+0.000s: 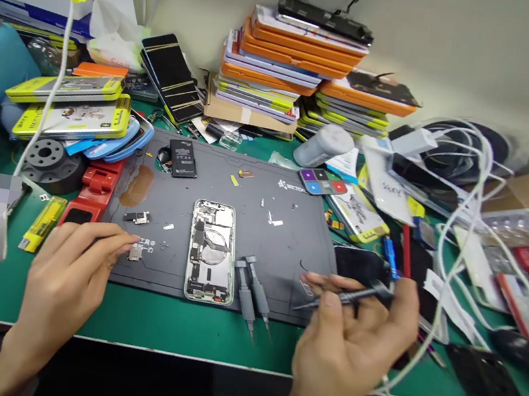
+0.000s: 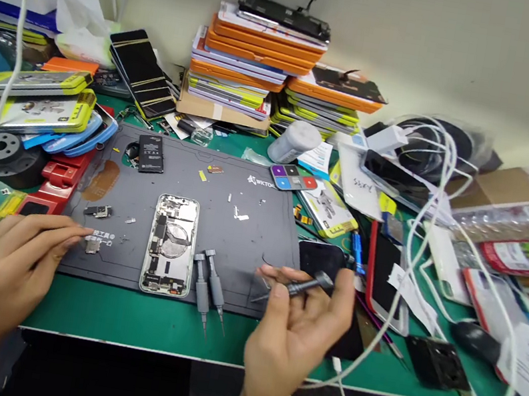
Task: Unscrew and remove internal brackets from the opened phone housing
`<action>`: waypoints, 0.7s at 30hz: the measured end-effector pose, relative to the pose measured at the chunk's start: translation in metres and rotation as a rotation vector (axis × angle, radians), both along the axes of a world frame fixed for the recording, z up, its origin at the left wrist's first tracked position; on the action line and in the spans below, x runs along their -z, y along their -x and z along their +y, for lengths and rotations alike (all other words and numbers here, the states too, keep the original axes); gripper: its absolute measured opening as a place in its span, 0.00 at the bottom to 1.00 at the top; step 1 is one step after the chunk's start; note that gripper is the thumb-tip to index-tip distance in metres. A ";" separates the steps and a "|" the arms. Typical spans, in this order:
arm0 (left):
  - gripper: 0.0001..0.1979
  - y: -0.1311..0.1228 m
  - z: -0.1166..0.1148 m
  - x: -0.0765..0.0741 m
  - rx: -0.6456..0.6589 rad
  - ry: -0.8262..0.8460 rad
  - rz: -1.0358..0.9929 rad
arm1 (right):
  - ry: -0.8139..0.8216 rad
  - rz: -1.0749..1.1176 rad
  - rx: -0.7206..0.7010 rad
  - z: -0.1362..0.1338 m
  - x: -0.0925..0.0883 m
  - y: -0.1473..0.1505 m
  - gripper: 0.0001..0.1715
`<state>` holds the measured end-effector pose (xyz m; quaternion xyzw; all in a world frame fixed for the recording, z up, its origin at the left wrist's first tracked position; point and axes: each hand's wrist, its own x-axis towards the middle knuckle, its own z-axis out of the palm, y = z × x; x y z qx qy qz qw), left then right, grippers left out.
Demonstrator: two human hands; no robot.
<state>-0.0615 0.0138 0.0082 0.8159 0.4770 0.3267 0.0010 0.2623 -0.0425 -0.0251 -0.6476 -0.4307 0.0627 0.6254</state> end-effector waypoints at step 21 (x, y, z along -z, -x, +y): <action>0.08 -0.048 -0.017 0.009 0.267 0.200 -0.005 | -0.180 -0.420 -0.295 0.013 -0.003 0.099 0.33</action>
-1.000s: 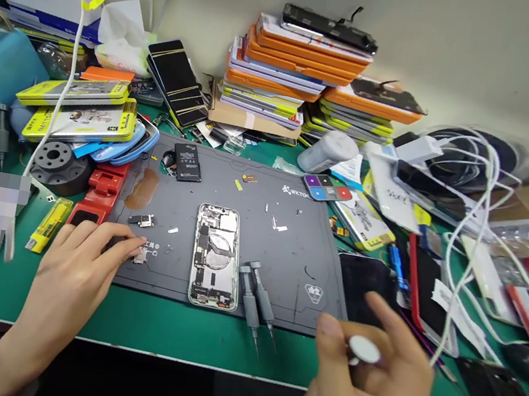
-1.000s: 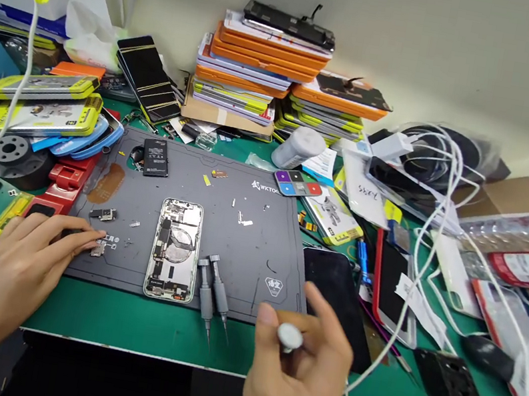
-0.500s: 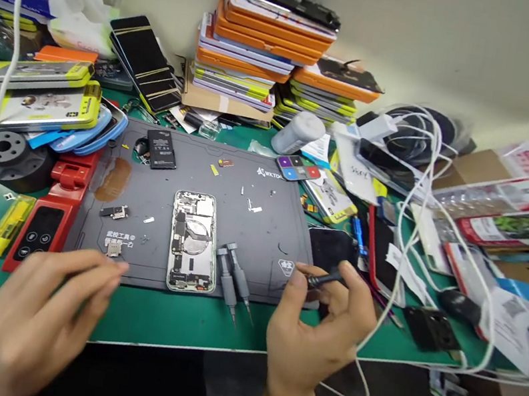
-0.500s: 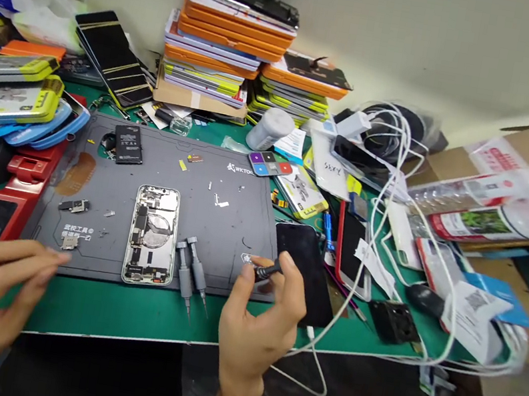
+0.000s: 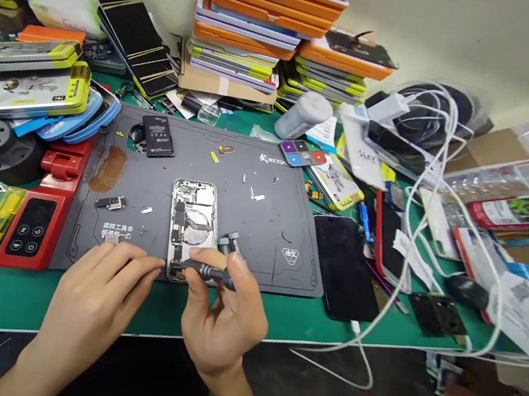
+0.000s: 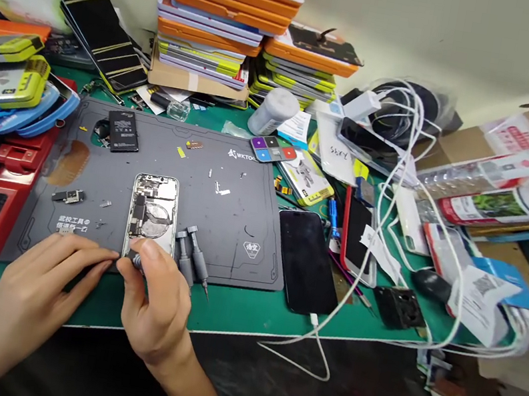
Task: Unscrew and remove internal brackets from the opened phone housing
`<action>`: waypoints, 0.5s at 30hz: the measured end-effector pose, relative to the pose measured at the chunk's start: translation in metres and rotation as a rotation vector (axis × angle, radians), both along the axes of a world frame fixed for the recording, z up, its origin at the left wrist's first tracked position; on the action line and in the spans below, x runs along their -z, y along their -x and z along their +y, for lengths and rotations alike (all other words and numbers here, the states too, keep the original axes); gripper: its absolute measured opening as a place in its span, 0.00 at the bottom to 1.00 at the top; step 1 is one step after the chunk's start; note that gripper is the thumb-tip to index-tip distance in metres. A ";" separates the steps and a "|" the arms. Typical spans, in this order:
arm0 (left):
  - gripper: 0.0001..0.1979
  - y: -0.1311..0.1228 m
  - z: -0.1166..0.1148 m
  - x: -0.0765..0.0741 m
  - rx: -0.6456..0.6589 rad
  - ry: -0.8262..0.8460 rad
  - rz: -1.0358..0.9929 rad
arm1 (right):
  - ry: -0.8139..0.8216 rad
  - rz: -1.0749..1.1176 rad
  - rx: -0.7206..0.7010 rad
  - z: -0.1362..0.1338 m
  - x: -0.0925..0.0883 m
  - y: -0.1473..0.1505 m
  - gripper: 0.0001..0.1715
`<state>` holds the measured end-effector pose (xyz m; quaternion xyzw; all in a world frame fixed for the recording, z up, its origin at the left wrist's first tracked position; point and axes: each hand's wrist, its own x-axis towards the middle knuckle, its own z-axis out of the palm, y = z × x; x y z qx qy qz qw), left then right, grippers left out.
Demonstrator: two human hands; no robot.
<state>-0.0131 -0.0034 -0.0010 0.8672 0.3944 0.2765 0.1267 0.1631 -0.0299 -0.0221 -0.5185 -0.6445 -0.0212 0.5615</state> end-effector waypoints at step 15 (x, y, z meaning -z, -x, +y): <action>0.05 -0.005 -0.002 0.001 -0.010 -0.044 0.007 | -0.024 -0.165 -0.141 0.007 -0.013 -0.006 0.27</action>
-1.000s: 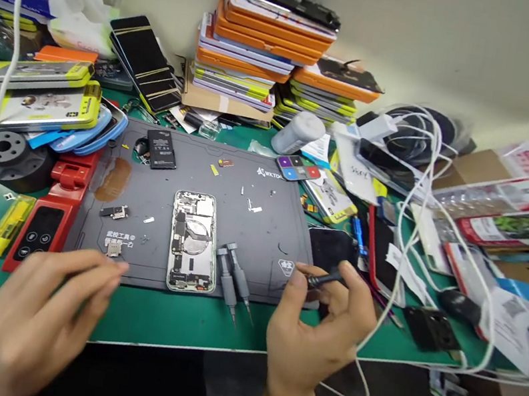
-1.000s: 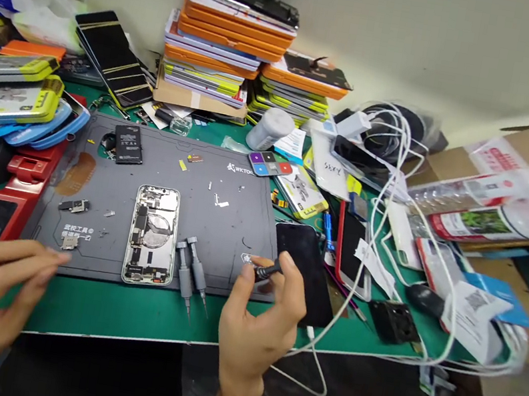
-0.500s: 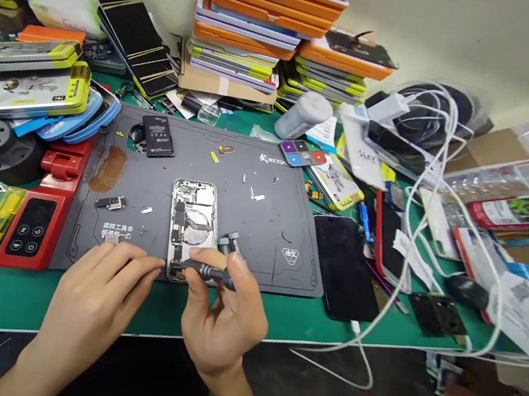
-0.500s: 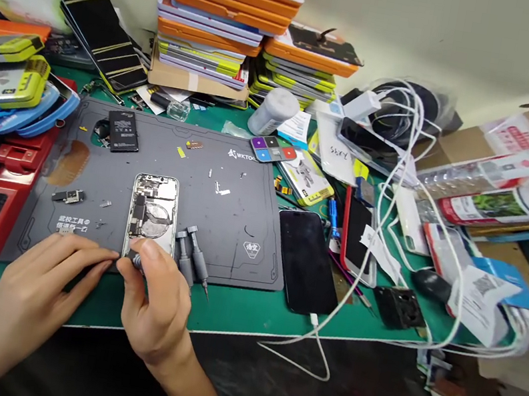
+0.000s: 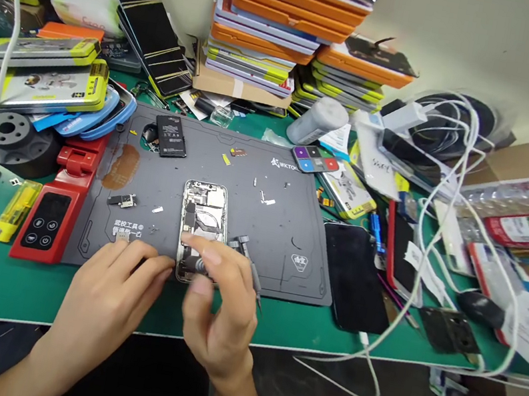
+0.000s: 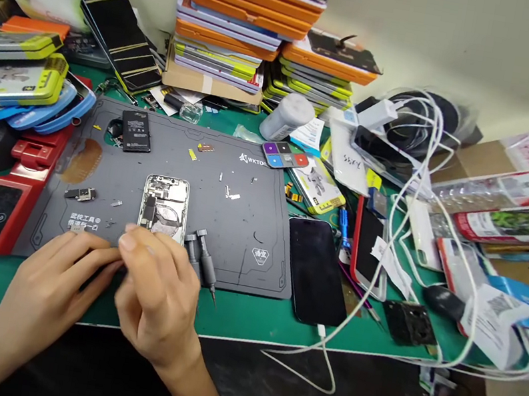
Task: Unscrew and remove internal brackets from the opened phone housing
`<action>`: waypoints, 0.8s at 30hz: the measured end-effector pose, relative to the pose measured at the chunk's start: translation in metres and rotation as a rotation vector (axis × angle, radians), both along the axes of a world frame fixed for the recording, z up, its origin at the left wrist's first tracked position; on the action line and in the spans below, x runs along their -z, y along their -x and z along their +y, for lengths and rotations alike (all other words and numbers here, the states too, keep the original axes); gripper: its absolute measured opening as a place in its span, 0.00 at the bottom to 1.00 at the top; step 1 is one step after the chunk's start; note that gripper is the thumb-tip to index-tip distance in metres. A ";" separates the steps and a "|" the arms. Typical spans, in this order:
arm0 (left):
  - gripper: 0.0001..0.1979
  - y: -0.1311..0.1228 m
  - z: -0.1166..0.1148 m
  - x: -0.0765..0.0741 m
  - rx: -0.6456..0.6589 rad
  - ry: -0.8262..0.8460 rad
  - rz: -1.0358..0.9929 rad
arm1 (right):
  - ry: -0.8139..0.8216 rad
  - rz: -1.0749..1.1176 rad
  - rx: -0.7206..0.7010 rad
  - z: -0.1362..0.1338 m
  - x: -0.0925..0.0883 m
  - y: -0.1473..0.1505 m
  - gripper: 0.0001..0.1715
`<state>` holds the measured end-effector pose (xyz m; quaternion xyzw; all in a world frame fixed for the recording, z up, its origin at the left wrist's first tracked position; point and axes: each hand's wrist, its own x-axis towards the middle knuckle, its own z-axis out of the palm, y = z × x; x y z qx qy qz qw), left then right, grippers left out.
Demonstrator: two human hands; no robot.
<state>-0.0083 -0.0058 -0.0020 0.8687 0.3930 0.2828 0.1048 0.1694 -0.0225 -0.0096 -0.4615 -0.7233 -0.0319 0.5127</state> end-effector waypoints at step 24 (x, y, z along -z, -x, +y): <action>0.05 -0.011 0.004 -0.003 -0.068 0.054 -0.075 | -0.015 0.023 0.079 -0.003 0.006 -0.001 0.32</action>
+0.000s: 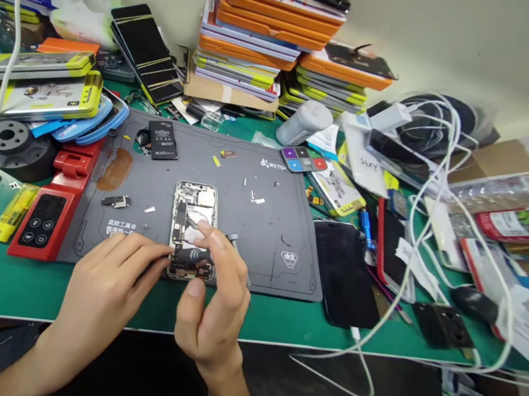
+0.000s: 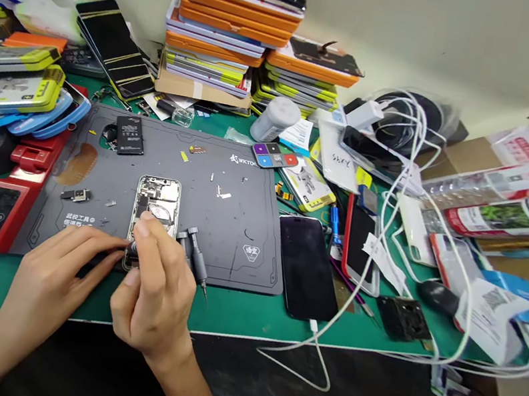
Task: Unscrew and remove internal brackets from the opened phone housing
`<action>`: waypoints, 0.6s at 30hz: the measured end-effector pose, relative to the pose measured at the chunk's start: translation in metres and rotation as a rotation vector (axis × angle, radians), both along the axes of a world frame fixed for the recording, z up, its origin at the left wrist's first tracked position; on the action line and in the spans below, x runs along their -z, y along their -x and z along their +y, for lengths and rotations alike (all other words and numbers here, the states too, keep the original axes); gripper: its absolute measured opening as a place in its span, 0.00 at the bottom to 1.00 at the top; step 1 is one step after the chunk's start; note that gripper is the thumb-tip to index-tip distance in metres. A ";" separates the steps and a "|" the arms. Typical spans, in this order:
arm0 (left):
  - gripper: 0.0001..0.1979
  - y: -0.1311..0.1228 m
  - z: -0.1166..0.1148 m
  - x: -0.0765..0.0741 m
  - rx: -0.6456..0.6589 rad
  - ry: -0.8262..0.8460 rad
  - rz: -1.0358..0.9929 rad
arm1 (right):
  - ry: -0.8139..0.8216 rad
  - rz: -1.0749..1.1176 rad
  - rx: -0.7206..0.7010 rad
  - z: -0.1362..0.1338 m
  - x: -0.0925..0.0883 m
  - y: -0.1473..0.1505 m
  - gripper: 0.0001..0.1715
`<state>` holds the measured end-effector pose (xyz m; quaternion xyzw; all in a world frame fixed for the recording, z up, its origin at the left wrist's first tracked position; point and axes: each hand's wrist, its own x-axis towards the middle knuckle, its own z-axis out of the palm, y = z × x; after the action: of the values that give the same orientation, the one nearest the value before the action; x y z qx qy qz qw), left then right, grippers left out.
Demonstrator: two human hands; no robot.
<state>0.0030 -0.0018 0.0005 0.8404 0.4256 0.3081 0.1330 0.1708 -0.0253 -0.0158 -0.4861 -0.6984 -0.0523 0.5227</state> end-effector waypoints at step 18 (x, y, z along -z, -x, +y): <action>0.06 -0.002 0.001 -0.002 0.033 -0.125 0.050 | -0.038 0.272 0.032 -0.008 0.006 -0.011 0.38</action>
<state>0.0051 -0.0010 0.0028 0.8614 0.3948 0.3108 0.0750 0.1818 -0.0333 -0.0222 -0.4898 -0.6122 -0.0074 0.6207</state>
